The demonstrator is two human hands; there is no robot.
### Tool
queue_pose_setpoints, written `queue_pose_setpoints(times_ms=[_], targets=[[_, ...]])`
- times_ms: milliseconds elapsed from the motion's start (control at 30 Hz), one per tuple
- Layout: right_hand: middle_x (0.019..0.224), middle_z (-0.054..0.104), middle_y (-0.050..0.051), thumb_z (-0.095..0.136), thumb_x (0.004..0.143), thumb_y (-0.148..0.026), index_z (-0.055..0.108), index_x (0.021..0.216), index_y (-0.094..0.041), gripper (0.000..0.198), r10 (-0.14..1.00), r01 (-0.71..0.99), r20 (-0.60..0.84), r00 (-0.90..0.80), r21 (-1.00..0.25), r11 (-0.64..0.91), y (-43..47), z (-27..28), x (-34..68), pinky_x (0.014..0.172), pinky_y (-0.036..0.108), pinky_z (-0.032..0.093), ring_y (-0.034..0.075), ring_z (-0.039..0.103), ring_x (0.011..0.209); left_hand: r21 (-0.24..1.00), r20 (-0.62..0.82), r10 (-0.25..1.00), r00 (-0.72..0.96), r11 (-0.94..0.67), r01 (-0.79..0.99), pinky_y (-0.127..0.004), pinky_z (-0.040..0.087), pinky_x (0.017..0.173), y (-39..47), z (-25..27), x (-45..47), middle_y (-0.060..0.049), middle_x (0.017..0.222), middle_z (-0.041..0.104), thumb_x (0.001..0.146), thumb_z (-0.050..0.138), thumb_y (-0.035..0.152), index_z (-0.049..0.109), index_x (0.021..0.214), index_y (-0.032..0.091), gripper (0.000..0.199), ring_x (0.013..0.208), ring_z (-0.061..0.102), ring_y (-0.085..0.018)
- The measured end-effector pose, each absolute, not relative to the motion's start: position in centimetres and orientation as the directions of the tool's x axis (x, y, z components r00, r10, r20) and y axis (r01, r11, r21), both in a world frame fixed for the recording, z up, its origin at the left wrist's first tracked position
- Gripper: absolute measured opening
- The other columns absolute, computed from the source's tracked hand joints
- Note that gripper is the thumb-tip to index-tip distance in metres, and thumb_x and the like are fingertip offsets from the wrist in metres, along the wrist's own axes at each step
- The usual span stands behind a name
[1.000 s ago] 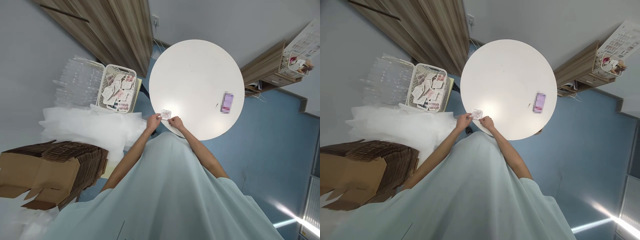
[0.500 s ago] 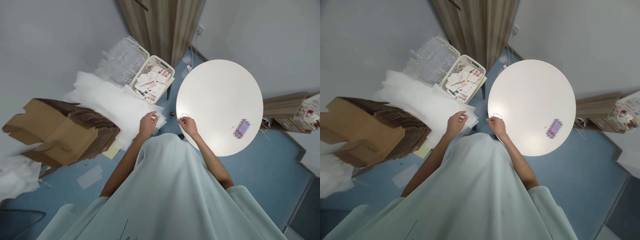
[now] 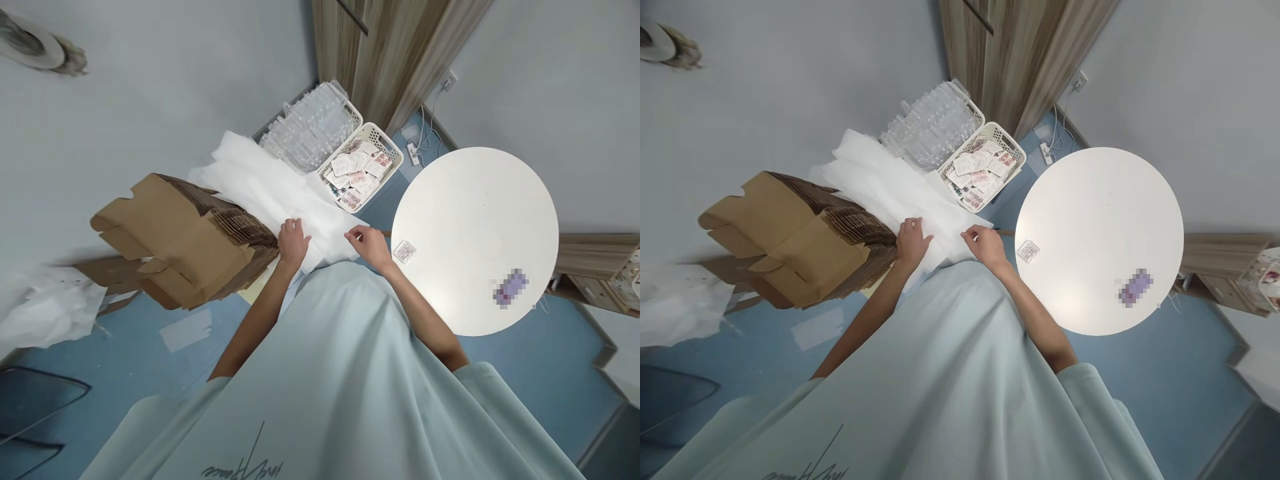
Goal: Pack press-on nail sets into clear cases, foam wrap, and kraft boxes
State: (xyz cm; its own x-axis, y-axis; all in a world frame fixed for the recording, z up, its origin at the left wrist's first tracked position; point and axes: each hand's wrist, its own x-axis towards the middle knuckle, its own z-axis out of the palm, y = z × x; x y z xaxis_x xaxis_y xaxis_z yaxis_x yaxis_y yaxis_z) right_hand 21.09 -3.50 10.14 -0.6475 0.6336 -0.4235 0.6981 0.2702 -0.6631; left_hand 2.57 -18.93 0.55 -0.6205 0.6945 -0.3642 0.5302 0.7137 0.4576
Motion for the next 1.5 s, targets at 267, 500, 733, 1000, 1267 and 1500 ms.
queue_pose_setpoints(times_ms=[267,500,733,1000,1267,1500], targets=[[0.099,0.081,0.005,0.067,0.102,-0.041,0.079,0.098,-0.023,0.022,0.613,0.667,-0.413,-0.673,-0.697,0.263,-4.7,10.4,20.2,0.083,0.035,0.055,0.022,0.073,0.086,0.497,-0.241,0.736,-0.632,0.653,0.571,-0.048,0.047,0.107,-20.2,2.3,2.7,-0.018,0.127,0.072,0.106,0.046,0.023,0.074,0.126,0.018,0.035,0.121,0.061,-0.037],[0.126,0.076,0.010,0.066,0.098,-0.071,0.077,0.114,-0.024,0.051,0.704,0.491,-0.184,-0.686,-0.831,0.262,-4.9,11.9,19.4,0.102,0.043,0.057,0.029,0.071,0.119,0.564,0.143,0.833,-0.534,0.375,0.736,-0.041,0.055,0.093,-19.6,7.6,5.9,-0.010,0.117,0.078,0.109,0.048,0.022,0.079,0.122,0.025,0.034,0.107,0.068,-0.028],[0.094,0.078,0.004,0.063,0.099,-0.067,0.072,0.093,-0.024,0.044,0.837,0.414,-0.117,-0.534,-0.900,0.139,-3.8,14.1,24.3,0.087,0.038,0.058,0.023,0.073,0.091,0.627,0.290,0.896,-0.336,0.087,0.774,-0.042,0.058,0.094,-15.6,10.8,11.6,-0.008,0.116,0.078,0.110,0.048,0.020,0.079,0.121,0.028,0.034,0.107,0.070,-0.025],[0.075,0.066,-0.002,0.068,0.097,-0.062,0.069,0.095,-0.025,0.037,0.966,0.293,-0.204,-0.157,-0.944,-0.151,-2.5,13.9,37.1,0.062,0.030,0.047,0.016,0.058,0.063,0.912,-0.056,0.928,-0.368,0.198,0.360,-0.053,0.051,0.118,-9.8,11.4,20.1,-0.016,0.169,0.046,0.090,0.081,0.064,0.050,0.160,0.027,0.085,0.155,0.046,-0.037],[0.100,0.077,0.005,0.066,0.097,-0.056,0.069,0.098,-0.023,0.034,0.978,0.235,-0.197,0.065,-0.950,-0.207,-1.9,10.7,47.6,0.084,0.035,0.056,0.022,0.070,0.093,0.757,-0.544,0.828,0.140,0.555,-0.345,-0.050,0.060,0.102,-4.5,9.9,29.4,-0.017,0.121,0.080,0.085,0.082,0.067,0.076,0.124,0.015,0.066,0.120,0.073,-0.036],[0.104,0.079,0.008,0.068,0.090,-0.047,0.069,0.091,-0.024,0.023,0.948,0.326,-0.274,0.165,-0.891,-0.314,-1.0,5.3,52.9,0.089,0.041,0.059,0.026,0.072,0.098,0.871,-0.485,0.868,-0.109,0.491,0.033,-0.039,0.058,0.088,-1.3,4.6,35.0,-0.012,0.110,0.081,0.076,0.084,0.042,0.076,0.099,0.017,0.034,0.100,0.074,-0.028]])
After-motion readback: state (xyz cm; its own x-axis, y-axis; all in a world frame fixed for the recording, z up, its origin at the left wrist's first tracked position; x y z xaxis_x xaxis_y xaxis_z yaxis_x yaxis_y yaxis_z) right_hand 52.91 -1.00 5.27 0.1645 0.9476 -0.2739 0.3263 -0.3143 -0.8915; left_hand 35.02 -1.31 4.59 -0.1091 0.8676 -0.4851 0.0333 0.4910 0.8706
